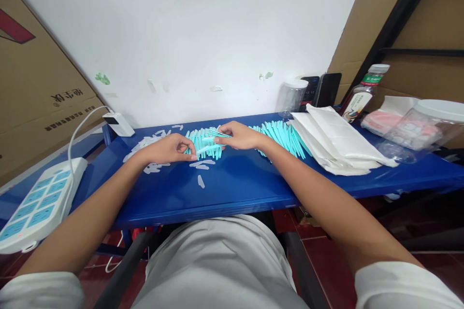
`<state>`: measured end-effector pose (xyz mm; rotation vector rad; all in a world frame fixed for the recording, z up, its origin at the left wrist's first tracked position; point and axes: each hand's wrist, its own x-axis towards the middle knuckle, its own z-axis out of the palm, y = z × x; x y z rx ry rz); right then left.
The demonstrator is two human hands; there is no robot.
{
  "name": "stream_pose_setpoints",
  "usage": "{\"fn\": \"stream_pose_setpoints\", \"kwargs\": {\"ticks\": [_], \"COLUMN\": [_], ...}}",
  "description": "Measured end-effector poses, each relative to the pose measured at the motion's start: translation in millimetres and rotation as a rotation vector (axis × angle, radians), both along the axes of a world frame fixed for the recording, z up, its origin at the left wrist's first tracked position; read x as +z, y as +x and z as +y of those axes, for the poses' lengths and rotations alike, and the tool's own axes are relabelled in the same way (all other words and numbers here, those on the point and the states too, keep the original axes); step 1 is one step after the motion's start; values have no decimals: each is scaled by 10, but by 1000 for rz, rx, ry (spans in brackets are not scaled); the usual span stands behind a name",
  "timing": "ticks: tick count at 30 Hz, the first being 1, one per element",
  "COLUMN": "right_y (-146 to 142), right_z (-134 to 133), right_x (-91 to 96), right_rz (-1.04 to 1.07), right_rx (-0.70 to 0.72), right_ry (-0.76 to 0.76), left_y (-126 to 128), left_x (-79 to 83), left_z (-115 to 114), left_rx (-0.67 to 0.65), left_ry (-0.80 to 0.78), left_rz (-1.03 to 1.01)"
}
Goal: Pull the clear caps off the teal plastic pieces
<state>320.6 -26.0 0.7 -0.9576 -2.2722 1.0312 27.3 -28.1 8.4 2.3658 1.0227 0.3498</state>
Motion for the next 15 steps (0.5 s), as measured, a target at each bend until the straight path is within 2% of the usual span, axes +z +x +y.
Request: {"fn": "stream_pose_setpoints", "kwargs": {"ticks": [7, 15], "right_y": [8, 6], "right_z": [5, -12], "right_x": [-4, 3], "right_rz": [-16, -31], "right_rx": [74, 66], "right_ry": [-63, -77], "left_y": [97, 124], "left_x": [-73, -61], "left_z": [-55, -88], "left_rx": [-31, -44], "left_ry": [-41, -121], "left_rz": [42, 87]}}
